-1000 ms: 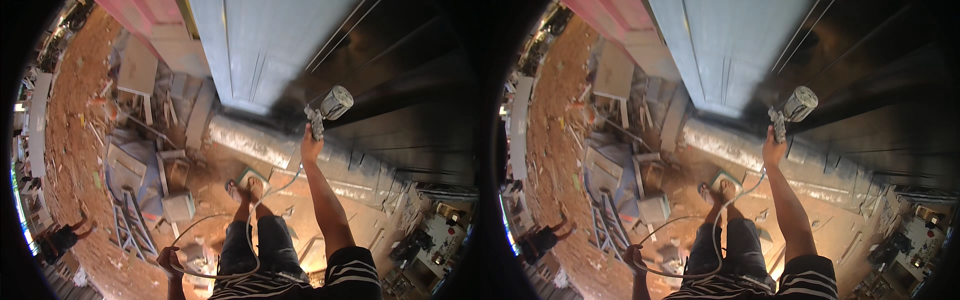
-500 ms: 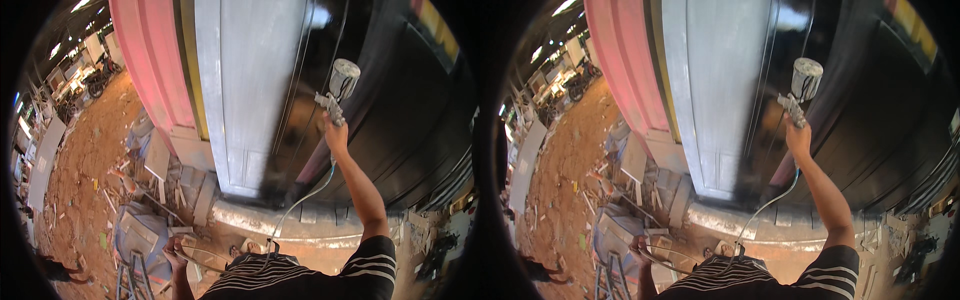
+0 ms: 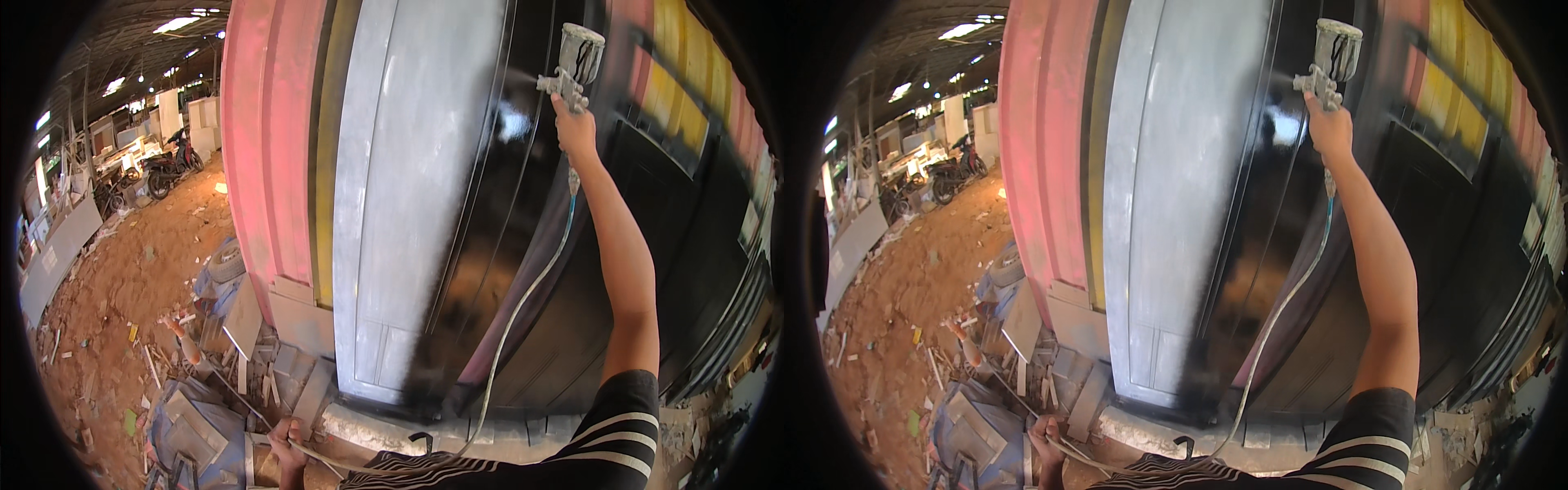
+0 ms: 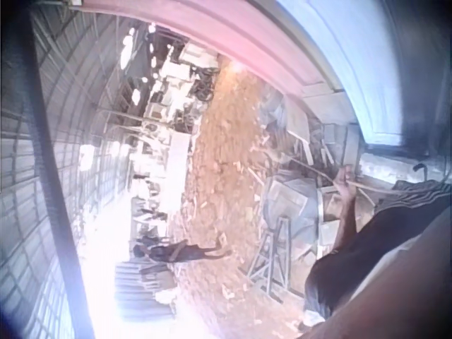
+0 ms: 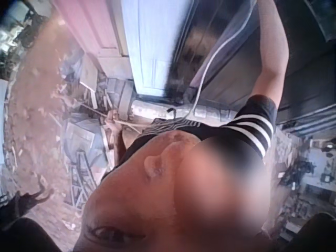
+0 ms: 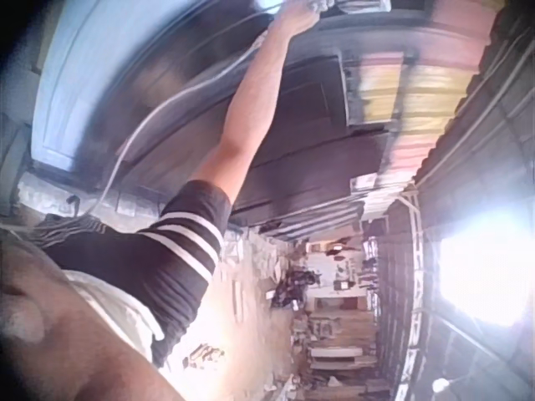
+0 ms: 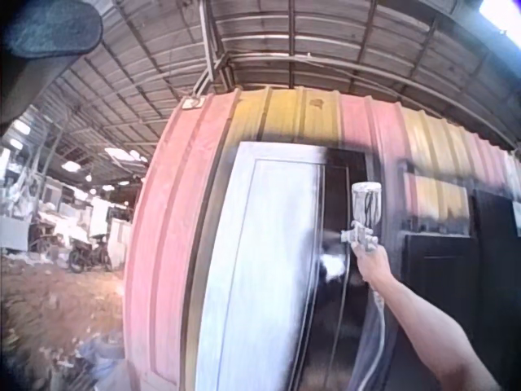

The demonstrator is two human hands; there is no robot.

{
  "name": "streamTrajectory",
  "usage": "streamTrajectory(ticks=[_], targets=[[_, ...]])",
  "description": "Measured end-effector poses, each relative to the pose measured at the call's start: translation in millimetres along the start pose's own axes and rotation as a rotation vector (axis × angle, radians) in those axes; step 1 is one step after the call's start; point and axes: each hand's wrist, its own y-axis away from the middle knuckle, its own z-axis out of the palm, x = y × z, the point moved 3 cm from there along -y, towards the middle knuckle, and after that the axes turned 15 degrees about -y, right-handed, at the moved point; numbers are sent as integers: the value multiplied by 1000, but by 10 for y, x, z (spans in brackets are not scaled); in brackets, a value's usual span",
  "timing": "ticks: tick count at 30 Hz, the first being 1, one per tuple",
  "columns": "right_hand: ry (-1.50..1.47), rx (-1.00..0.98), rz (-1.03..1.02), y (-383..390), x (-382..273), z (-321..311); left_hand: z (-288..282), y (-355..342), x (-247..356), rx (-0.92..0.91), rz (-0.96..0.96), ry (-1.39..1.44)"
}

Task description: The person prepares a spray gun by pouring black paint from a can into the reservoir and then uses the spray gun to apply paint to a wooden door.

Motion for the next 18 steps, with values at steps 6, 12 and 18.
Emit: streamTrajectory(ticks=[6,12,18], targets=[[18,119,-96,-713,-613,85,33,9,123,22,-95,180],[-2,229,-218,-1275,-1271,193,-67,-47,426,5,-72,72],[-56,313,-276,-1534,-1643,348,-105,-69,501,22,-121,34]])
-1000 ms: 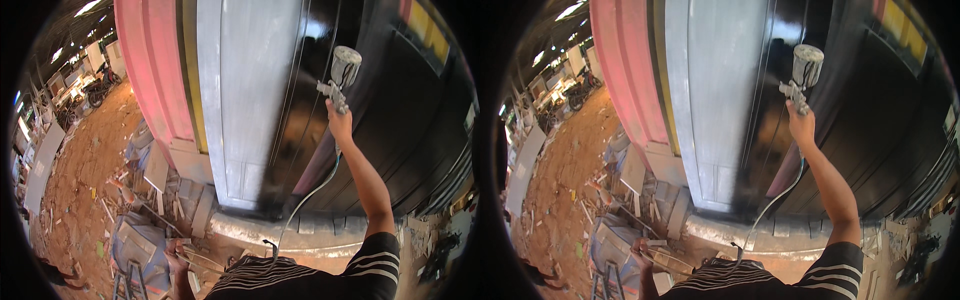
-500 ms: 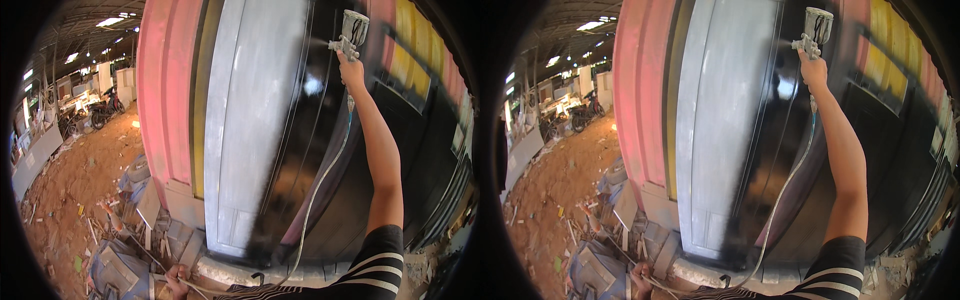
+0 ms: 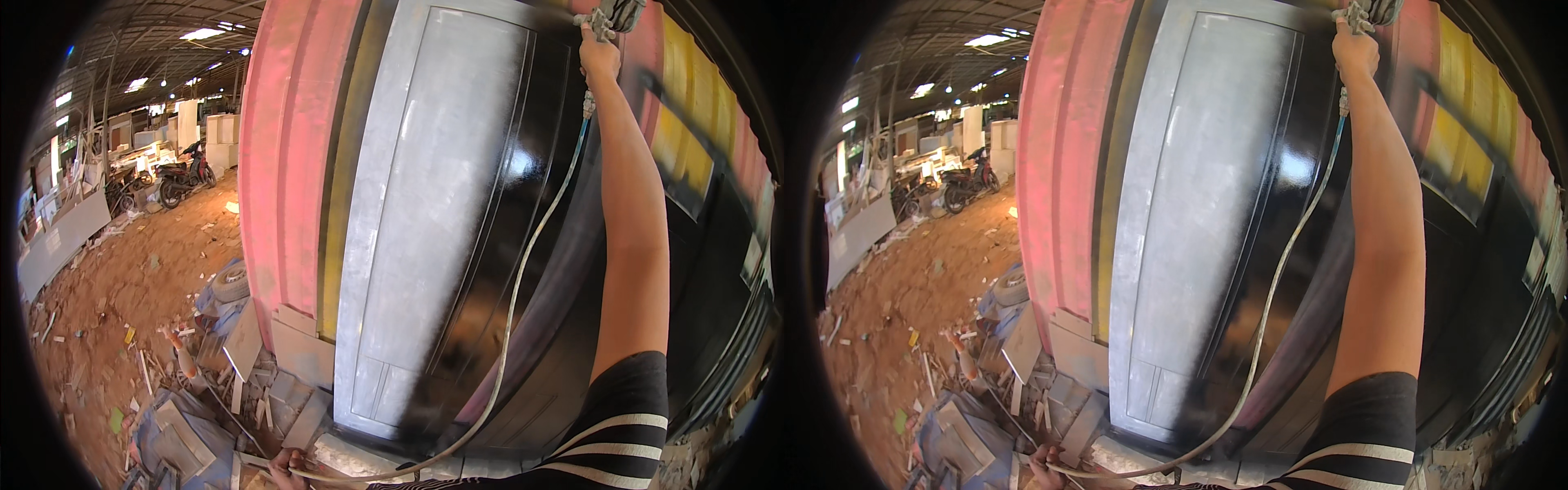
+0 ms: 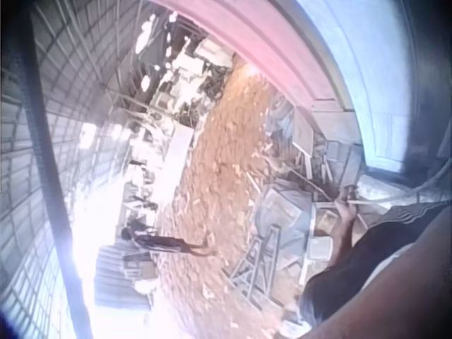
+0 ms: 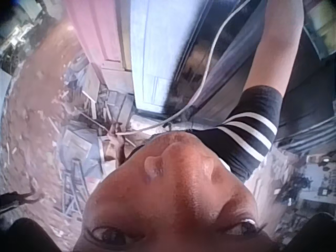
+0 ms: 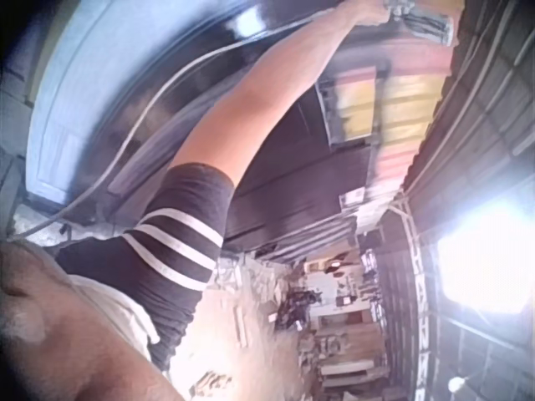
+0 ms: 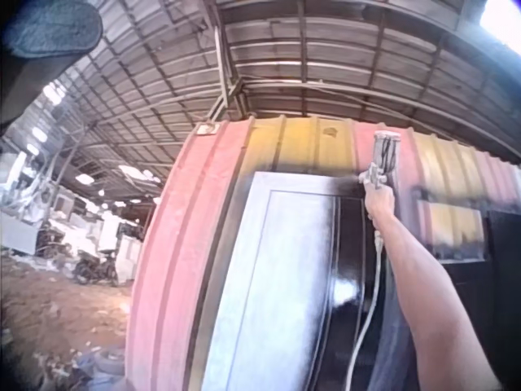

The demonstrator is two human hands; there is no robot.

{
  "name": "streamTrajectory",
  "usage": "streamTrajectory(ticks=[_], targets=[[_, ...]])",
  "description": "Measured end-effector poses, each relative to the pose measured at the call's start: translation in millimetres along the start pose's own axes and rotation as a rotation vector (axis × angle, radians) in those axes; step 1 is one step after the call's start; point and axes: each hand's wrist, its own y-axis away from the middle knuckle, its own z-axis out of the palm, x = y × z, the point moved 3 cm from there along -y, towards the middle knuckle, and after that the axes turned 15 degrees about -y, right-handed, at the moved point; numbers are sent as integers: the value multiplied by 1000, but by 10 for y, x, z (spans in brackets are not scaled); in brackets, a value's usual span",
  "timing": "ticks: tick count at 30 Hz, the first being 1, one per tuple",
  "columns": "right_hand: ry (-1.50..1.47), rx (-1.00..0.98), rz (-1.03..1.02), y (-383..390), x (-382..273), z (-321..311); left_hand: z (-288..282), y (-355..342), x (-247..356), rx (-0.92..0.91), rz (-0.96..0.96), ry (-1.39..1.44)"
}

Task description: The person prepares a spray gun by pouring black paint from a can into the reservoir and then uses the spray gun to apply paint to a wooden door.

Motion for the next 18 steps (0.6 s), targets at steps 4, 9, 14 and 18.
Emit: streamTrajectory(ticks=[4,9,14,18], targets=[[-5,-34,54,96,104,123,-54,-20,-67,-7,37,-2],[80,-150,71,511,547,132,34,-23,-262,5,32,9],[209,-205,170,1241,1313,-75,22,-85,-370,-90,17,-10],[65,-248,204,1986,1516,-373,-42,-67,-478,-79,77,-116]])
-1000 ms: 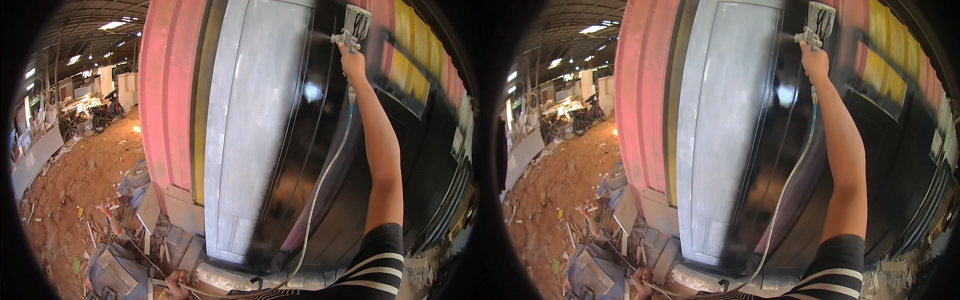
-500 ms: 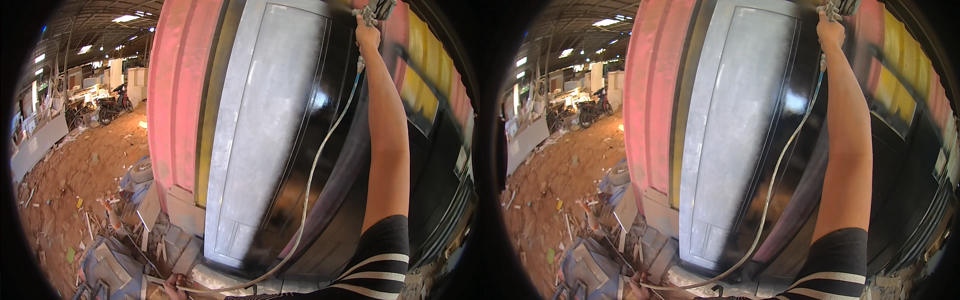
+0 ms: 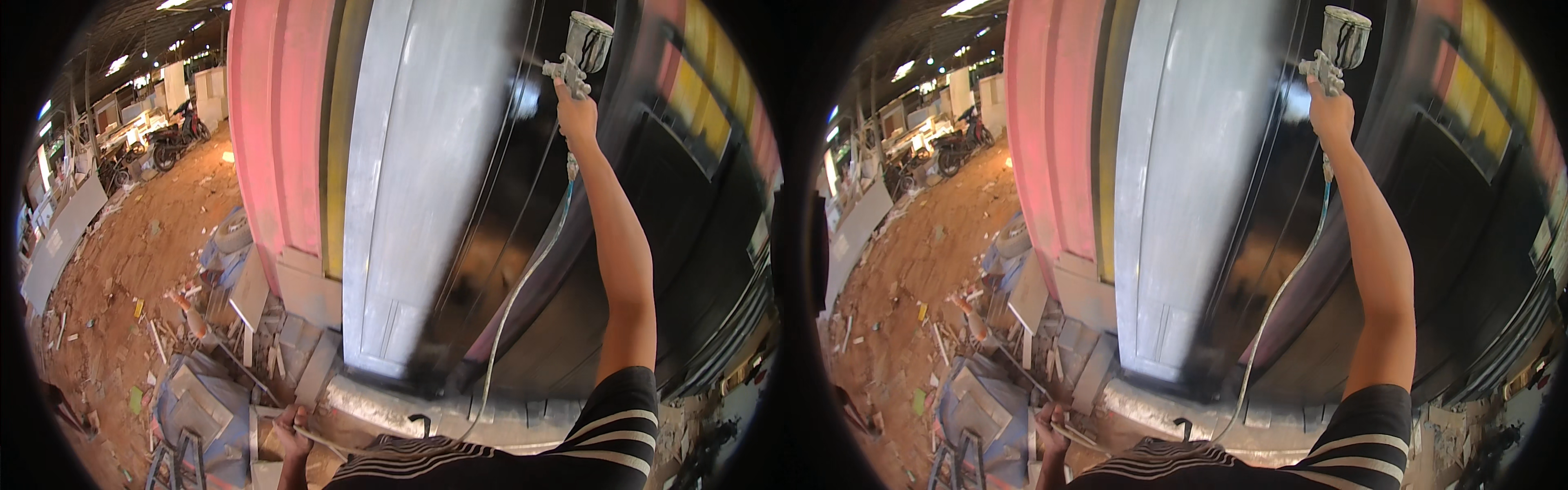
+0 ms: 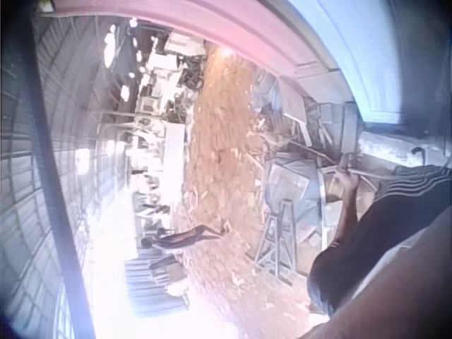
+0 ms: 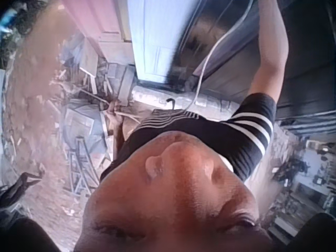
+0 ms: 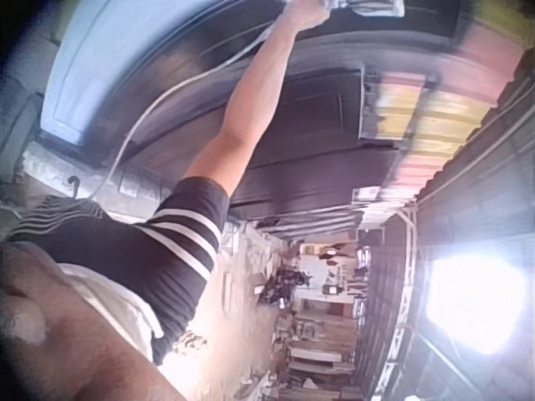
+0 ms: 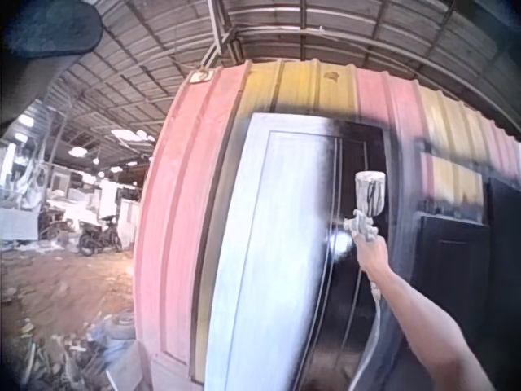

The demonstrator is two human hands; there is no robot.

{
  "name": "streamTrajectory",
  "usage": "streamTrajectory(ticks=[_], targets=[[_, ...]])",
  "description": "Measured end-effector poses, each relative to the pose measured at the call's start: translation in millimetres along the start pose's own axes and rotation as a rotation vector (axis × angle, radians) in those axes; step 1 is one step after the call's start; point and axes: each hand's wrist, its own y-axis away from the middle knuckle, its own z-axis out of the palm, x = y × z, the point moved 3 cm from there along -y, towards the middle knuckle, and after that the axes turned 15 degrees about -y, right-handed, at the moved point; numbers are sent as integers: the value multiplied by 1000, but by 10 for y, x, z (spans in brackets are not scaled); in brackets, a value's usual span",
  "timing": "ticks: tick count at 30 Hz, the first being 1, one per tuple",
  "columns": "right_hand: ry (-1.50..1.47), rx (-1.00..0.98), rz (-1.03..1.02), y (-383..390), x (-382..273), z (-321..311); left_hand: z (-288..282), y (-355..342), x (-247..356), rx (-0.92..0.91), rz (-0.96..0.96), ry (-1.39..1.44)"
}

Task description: The person prepares a spray gun by pouring black paint from a can into the reservoir and then uses the spray gun to apply paint to a wooden door.

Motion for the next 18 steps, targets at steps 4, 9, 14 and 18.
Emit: streamTrajectory(ticks=[4,9,14,18], targets=[[96,-81,137,776,697,-168,142,69,-112,29,12,35],[142,-130,162,1741,1412,-313,67,93,-86,-109,-27,-28],[145,-219,304,2727,1902,-432,15,137,-202,-183,-63,-168],[103,-235,337,3469,2355,-487,27,119,-77,-228,-144,-216]])
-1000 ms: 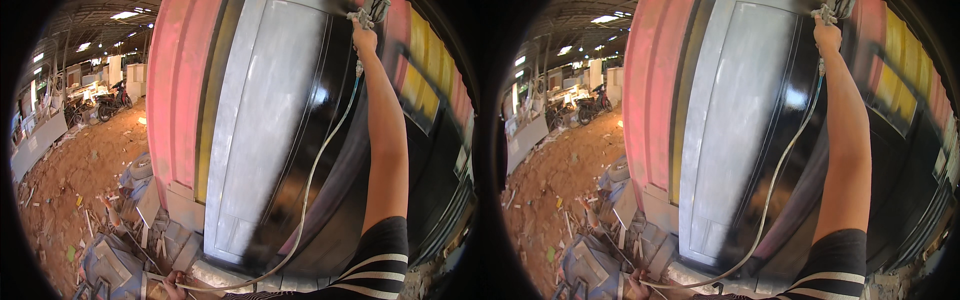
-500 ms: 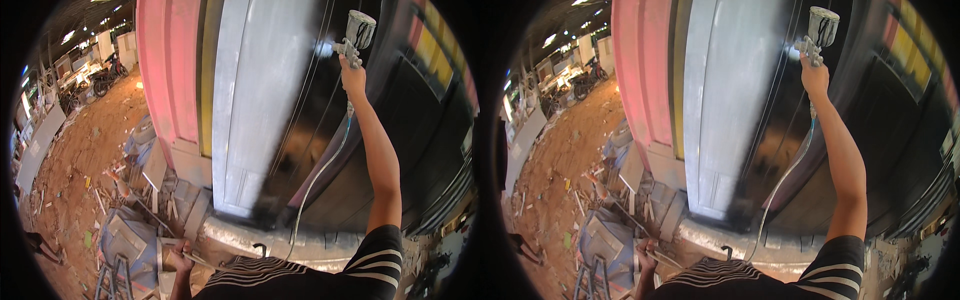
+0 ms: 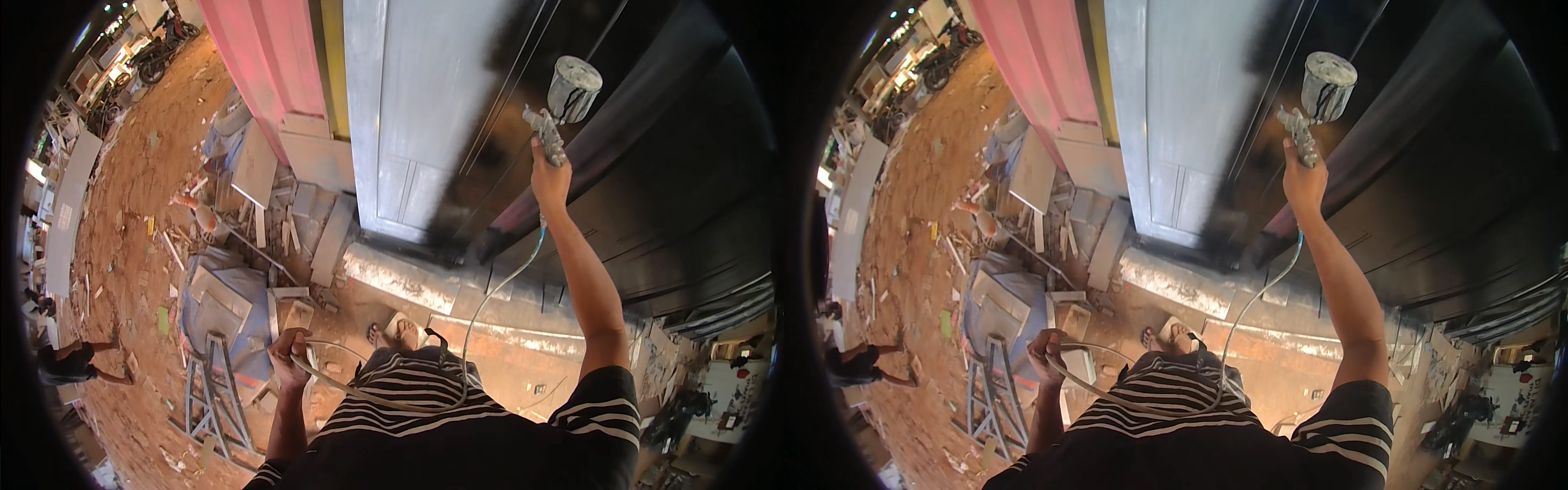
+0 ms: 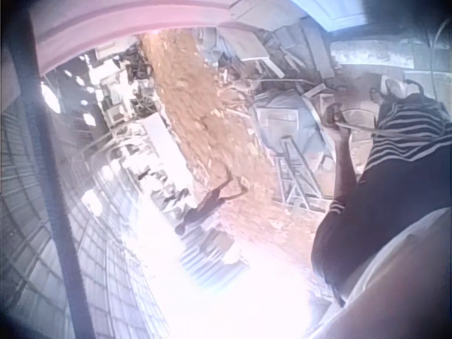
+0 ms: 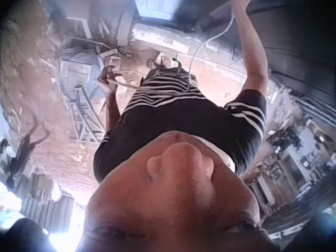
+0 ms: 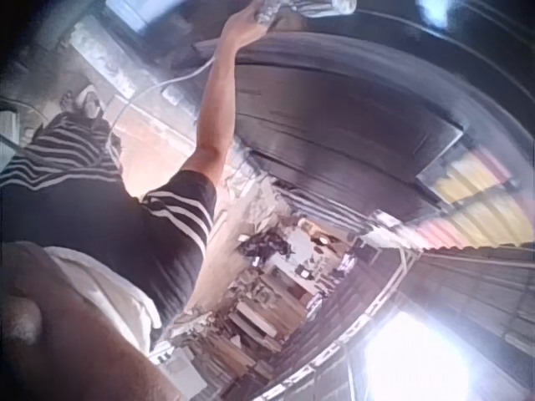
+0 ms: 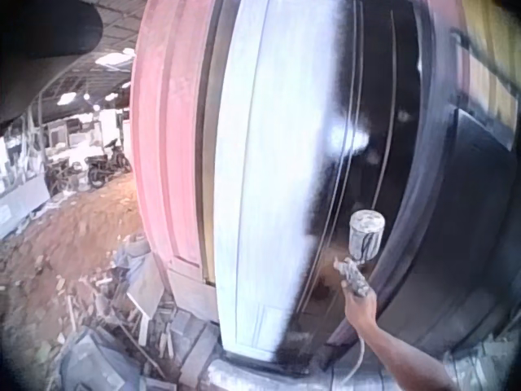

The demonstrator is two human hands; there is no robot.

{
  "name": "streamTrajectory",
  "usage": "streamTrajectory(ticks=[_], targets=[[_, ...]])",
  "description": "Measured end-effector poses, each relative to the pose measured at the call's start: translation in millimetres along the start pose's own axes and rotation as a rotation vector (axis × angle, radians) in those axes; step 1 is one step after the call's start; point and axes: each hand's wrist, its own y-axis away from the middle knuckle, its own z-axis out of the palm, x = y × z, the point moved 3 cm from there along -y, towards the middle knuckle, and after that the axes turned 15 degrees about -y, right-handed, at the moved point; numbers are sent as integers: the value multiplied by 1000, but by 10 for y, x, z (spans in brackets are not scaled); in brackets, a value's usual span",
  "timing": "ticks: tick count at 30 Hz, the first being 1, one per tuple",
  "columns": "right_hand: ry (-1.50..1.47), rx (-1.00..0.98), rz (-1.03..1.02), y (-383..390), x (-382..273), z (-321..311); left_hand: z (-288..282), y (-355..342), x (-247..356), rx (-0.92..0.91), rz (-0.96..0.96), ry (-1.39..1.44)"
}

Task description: The person prepares a spray gun by pouring black paint from a can into the reservoir and then uses the spray gun to apply paint to a wooden door.

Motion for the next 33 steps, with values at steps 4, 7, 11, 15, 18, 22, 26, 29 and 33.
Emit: streamTrajectory(ticks=[4,7,11,15,18,22,26,29,33], targets=[[-20,-27,219,520,537,112,60,53,15,-67,-43,-47],[10,-23,285,916,1047,208,181,166,-157,-105,-41,-122],[-4,-19,317,1444,1701,385,355,380,-329,-196,-132,-202],[30,-25,364,1905,2338,650,557,683,-533,-277,-235,-267],[40,-3,407,2286,2873,812,771,922,-709,-356,-312,-277],[121,-37,578,2730,3572,1073,1035,1355,-946,-461,-435,-349],[142,2,543,3219,4264,1316,1249,1807,-1184,-549,-589,-380],[167,12,581,3632,4773,1481,1431,1970,-1280,-601,-651,-397],[174,6,643,4182,5441,1676,1659,2174,-1512,-676,-743,-441]])
